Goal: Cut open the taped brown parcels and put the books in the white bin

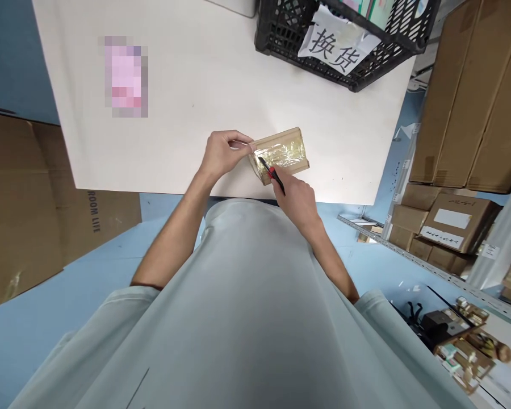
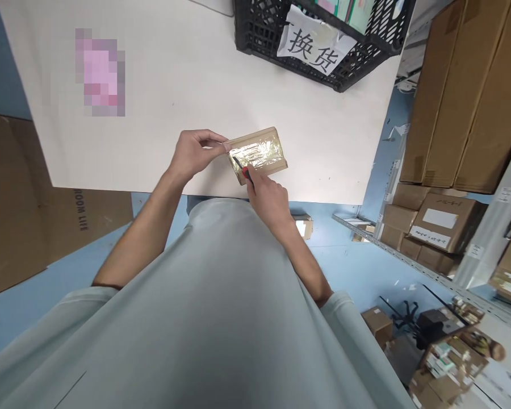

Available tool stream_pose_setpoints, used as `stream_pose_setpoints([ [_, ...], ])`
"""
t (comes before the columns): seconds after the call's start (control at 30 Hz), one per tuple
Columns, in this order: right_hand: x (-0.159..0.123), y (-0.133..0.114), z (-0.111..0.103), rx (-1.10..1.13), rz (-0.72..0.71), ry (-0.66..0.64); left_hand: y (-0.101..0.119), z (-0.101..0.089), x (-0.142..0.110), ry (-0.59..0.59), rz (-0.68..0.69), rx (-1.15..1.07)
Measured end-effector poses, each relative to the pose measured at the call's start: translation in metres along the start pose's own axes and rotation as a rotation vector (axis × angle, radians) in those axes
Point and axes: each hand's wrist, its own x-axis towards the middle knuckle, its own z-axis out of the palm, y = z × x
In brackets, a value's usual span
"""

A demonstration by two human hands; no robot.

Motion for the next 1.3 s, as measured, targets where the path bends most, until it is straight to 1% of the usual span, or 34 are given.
stream_pose_setpoints([
  [0.17,0.008,-0.006,-0.002,-0.003,0.023,-0.029,0.004,0.0,-0.002,-0.003,-0.018,-0.024],
  [0.33,0.008,-0.009,0.001,0.013,0.019,-0.017,0.007,0.002,-0.004,-0.001,-0.028,-0.029],
  [0.63,0.018,-0.025,-0.009,-0.016,0.017,-0.079,0.008,0.009,-0.006,0.059,-0.055,-0.029],
  [0.87,0.008,-0.029,-0.014,-0.066,0.055,-0.145,0.007,0.01,-0.007,0.091,-0.07,-0.035],
  [0.97,0.005,-0.028,-0.014,-0.075,0.037,-0.148,0.006,0.012,-0.01,0.108,-0.072,-0.027],
  [1.07,0.006,-0.025,-0.013,-0.063,0.003,-0.123,0.005,0.012,-0.01,0.118,-0.069,-0.013],
  [1.3,0.013,-0.015,-0.012,-0.021,-0.024,-0.103,0.008,0.008,-0.007,0.088,-0.082,0.005],
])
